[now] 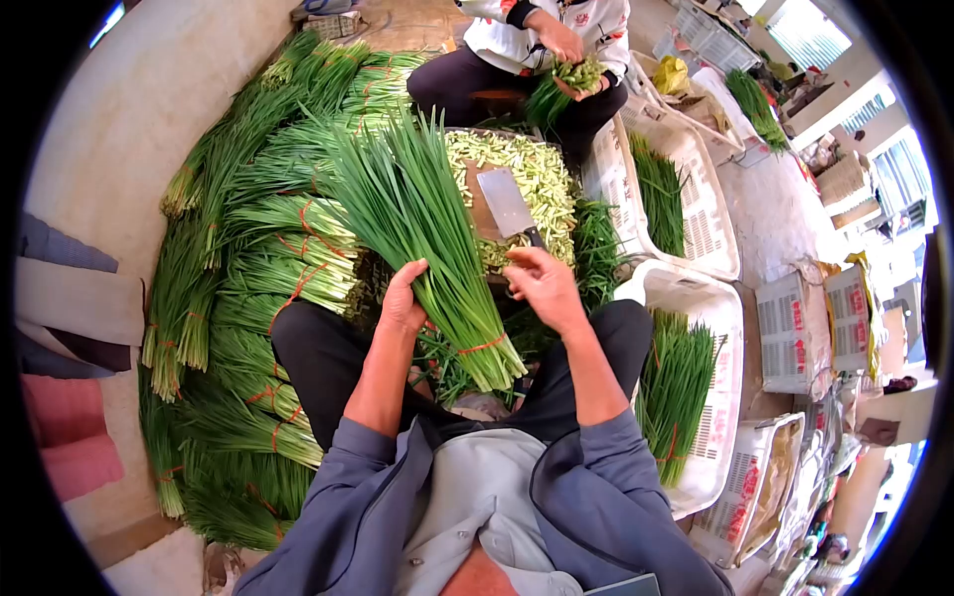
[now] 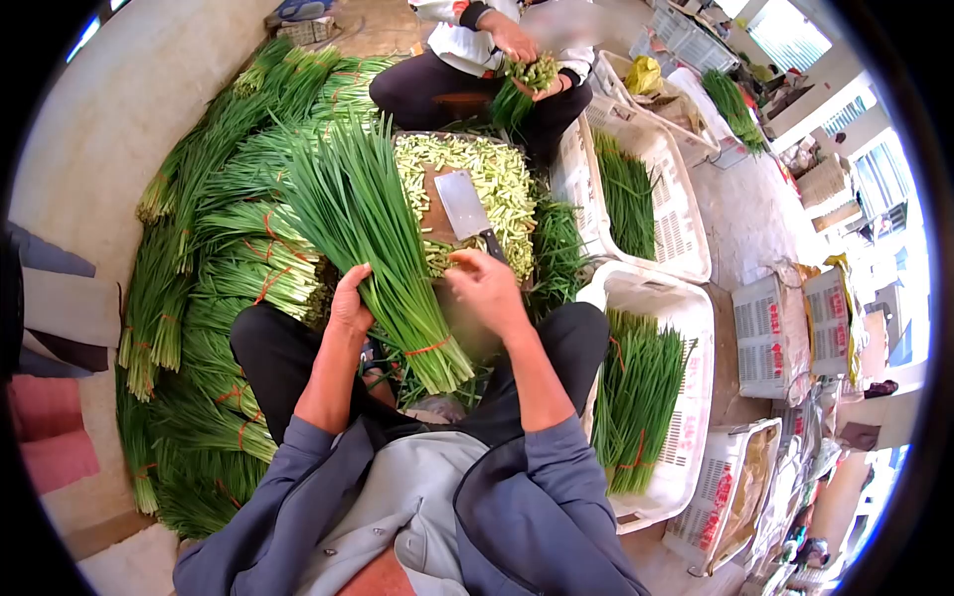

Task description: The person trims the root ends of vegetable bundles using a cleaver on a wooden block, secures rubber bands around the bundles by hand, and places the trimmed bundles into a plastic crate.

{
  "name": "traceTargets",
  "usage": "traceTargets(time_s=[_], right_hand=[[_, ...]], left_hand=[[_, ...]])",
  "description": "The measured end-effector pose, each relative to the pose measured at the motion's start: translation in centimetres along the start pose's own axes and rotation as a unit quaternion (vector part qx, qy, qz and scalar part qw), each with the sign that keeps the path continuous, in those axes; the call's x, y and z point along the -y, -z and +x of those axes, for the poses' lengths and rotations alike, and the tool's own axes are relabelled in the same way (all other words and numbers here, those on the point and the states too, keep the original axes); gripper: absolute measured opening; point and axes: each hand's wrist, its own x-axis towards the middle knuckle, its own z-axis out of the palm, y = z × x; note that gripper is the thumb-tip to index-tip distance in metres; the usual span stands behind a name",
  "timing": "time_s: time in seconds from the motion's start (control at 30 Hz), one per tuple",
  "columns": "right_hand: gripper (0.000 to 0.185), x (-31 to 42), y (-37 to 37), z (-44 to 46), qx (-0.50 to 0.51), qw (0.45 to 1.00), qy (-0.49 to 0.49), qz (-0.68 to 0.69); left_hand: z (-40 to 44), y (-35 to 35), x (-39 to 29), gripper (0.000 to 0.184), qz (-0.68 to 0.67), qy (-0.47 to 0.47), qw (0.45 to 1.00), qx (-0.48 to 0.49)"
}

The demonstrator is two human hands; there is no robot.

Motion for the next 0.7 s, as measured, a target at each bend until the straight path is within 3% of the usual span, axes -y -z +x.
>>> traceTargets(time_s=[0.03, 0.1, 0.13, 0.17, 0.23, 0.3, 0.4, 0.43, 0.47, 0.5, 0.53, 0.57, 0.6, 0.7], right_hand=[[0.031, 0.0, -1.0, -0.3, 0.001, 0.99, 0.107, -0.094], [0.025, 0.8, -2.2, -0.6, 0.027, 0.988, 0.098, -0.118], [0.02, 0.2, -2.1, -0.1, 0.052, 0.97, 0.171, -0.165], [0.02, 0.2, -1.9, 0.0, 0.05, 0.97, 0.171, -0.163], [0.012, 0.6, -1.5, 0.1, 0.026, 0.998, 0.022, 0.049], [0.012, 1.0, -0.3, 0.7, -0.044, 0.988, 0.06, 0.135], [0.011, 0.0, 1.8, 1.1, -0.084, 0.982, 0.062, 0.159], [0.023, 0.9, 2.1, 0.7, -0.074, 0.997, -0.024, 0.02], [0.05, -0.9, 3.1, 0.8, -0.033, 0.98, 0.006, -0.196], [0.073, -4.4, 2.7, 0.7, -0.055, 0.971, 0.051, -0.229], [0.091, -5.3, 2.4, 0.5, -0.014, 0.976, 0.04, -0.213], [0.097, 0.2, 1.9, -1.4, 0.079, 0.995, -0.039, -0.048], [0.1, 0.2, 0.8, -1.9, 0.115, 0.991, -0.027, 0.056], [0.107, 2.1, -1.1, -4.4, 0.147, 0.986, 0.074, -0.004]], left_hand=[[-0.1, 0.2, 0.2, 0.039, 0.005, 0.003, 1.0, -0.002], [0.2, 0.0, 0.2, 0.04, -0.027, -0.012, 0.999, 0.021], [0.1, -0.1, 0.3, 0.041, -0.02, -0.016, 1.0, 0.007], [0.1, -0.1, 0.2, 0.041, -0.017, -0.015, 1.0, 0.008], [0.2, 0.4, 0.2, 0.041, -0.01, -0.014, 0.999, 0.029], [0.4, 0.9, 0.4, 0.041, -0.008, -0.018, 0.999, 0.025], [0.9, 2.3, 0.4, 0.04, -0.001, -0.021, 1.0, -0.009], [1.1, 2.1, 0.4, 0.04, 0.003, -0.018, 0.999, -0.034], [1.0, 1.9, 0.3, 0.042, 0.006, -0.036, 0.999, -0.021], [0.2, 0.7, -0.1, 0.038, 0.012, -0.042, 0.999, -0.017], [0.7, 0.8, 0.0, 0.05, 0.01, -0.044, 0.999, 0.01], [0.4, 0.3, -0.3, 0.057, 0.013, -0.039, 0.999, 0.031], [0.3, 0.1, -0.4, 0.056, 0.002, -0.036, 0.997, 0.061], [0.3, -0.8, -1.0, 0.059, 0.014, -0.036, 0.991, 0.126]])
